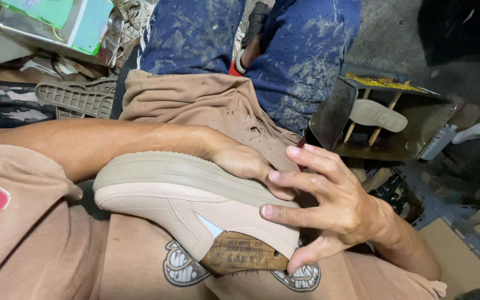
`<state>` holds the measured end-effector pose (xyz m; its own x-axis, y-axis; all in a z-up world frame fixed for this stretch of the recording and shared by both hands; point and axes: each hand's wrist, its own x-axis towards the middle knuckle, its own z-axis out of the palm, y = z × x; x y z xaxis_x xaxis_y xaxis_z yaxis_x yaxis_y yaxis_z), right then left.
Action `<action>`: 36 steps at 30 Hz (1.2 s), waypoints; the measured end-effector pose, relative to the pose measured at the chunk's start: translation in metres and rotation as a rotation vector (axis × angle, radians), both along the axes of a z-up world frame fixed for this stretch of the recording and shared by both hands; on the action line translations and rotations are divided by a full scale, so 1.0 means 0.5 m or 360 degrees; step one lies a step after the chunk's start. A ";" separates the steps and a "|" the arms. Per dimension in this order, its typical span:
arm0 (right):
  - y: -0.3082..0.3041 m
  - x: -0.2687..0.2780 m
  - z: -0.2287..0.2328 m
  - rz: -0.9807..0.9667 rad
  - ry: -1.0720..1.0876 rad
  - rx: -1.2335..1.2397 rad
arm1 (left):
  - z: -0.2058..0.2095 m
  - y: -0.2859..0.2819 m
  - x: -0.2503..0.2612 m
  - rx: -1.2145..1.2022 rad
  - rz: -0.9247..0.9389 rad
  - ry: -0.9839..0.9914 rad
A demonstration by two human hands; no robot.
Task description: The person uses a hammer to tap the sole and heel of a beige shoe held on their lap. They then use a white plastic scraper to clean or smooth the shoe's surface. The workspace is cluttered with various shoe parts and tools.
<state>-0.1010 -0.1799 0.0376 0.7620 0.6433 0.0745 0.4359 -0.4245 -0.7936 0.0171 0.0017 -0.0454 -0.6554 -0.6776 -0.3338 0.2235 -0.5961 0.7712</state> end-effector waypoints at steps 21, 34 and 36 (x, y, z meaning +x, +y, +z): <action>0.062 -0.099 -0.217 -0.1921 0.1340 0.0340 | 0.022 0.053 0.042 -0.0166 0.0518 0.0532; 0.059 -0.056 0.023 -0.0366 0.0000 0.0011 | -0.021 0.050 -0.011 -0.0507 0.0344 0.0460; 0.062 -0.036 0.020 -0.0192 -0.0020 -0.0060 | -0.028 0.043 -0.018 -0.0704 0.0386 0.0443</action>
<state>-0.1191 -0.1488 0.0476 0.8331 0.5496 0.0621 0.3899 -0.5040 -0.7707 0.0080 0.0233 -0.0596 -0.4863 -0.8554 0.1785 0.5438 -0.1363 0.8281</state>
